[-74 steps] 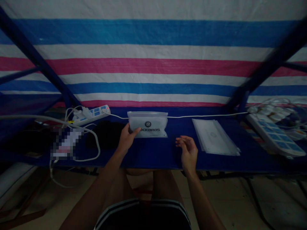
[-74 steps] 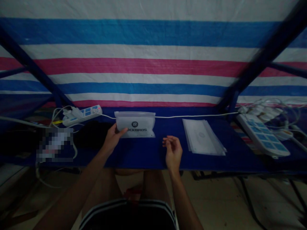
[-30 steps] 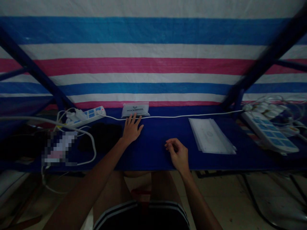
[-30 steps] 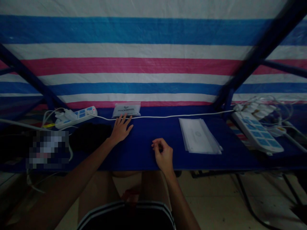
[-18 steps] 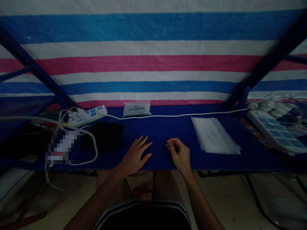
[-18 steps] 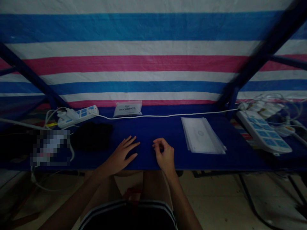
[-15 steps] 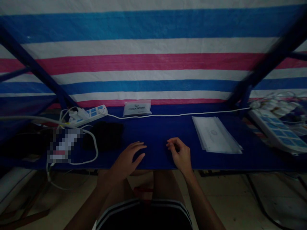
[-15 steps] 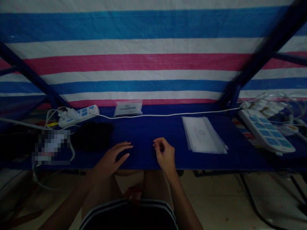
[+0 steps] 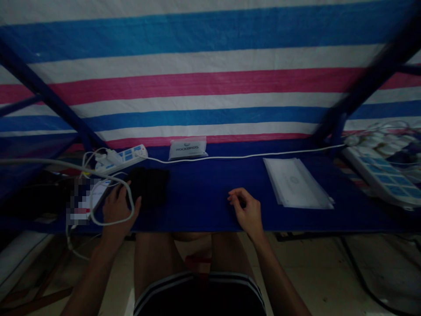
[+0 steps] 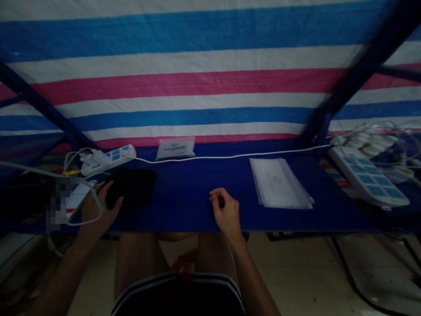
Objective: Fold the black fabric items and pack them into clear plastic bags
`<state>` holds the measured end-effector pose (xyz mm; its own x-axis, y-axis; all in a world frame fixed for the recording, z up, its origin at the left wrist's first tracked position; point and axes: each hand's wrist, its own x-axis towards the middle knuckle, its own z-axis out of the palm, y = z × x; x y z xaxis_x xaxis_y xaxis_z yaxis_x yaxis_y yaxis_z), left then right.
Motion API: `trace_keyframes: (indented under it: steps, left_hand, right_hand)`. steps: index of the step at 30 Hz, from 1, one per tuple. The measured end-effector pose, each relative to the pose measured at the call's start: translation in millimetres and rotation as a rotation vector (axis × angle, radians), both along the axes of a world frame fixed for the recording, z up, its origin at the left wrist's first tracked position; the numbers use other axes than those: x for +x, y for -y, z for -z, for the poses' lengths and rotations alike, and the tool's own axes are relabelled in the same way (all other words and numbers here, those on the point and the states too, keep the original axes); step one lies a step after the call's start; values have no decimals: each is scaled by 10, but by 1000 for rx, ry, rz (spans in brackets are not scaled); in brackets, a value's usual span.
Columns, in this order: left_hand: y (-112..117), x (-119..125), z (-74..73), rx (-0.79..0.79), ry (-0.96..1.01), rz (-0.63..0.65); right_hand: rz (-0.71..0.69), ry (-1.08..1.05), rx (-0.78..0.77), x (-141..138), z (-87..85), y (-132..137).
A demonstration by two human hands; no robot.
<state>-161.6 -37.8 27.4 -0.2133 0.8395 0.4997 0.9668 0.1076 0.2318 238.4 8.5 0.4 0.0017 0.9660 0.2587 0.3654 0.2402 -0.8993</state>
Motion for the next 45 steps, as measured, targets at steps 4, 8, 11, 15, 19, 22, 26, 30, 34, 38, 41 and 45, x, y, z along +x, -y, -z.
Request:
trace_keyframes:
  steps: [4,8,11,15,19,22,26,30,34,38,41,45]
  left_hand:
    - [-47,-132,77,-27,13,18]
    - [-85,-362,86,-25,76,76]
    - [-78,-502,86,-37,124,106]
    - [-73,-493,81,-31,65,116]
    - [-105,-396,79,-27,12,82]
    - [-116,-380,45,-2,107,36]
    - [-111,-404,-42,17,300,-127]
    - [-84,-430,-133,65,391,-227]
    - [51,-397,-306,155,430,-317]
    - [327,-209,-537,160,591,-449]
    - [572,25,-622,149,638,-465]
    - [828,375,-576,171,692,-455]
  right_hand:
    - [-3,6,16,-2,-2,1]
    - [-1,14,31,-1,3,-3]
    - [-4,19,38,-1,5,-7]
    - [-8,18,37,-4,1,-4]
    - [-7,13,35,-4,-5,0]
    - [-10,17,32,-2,-6,-2]
    - [-18,21,35,-4,2,-6]
    - [-20,20,36,-7,0,-3]
    - [-23,19,39,-7,-22,3]
    - [-18,19,39,-10,-35,6]
    - [-16,29,39,-11,-32,2]
    - [-7,38,37,-7,-23,-3]
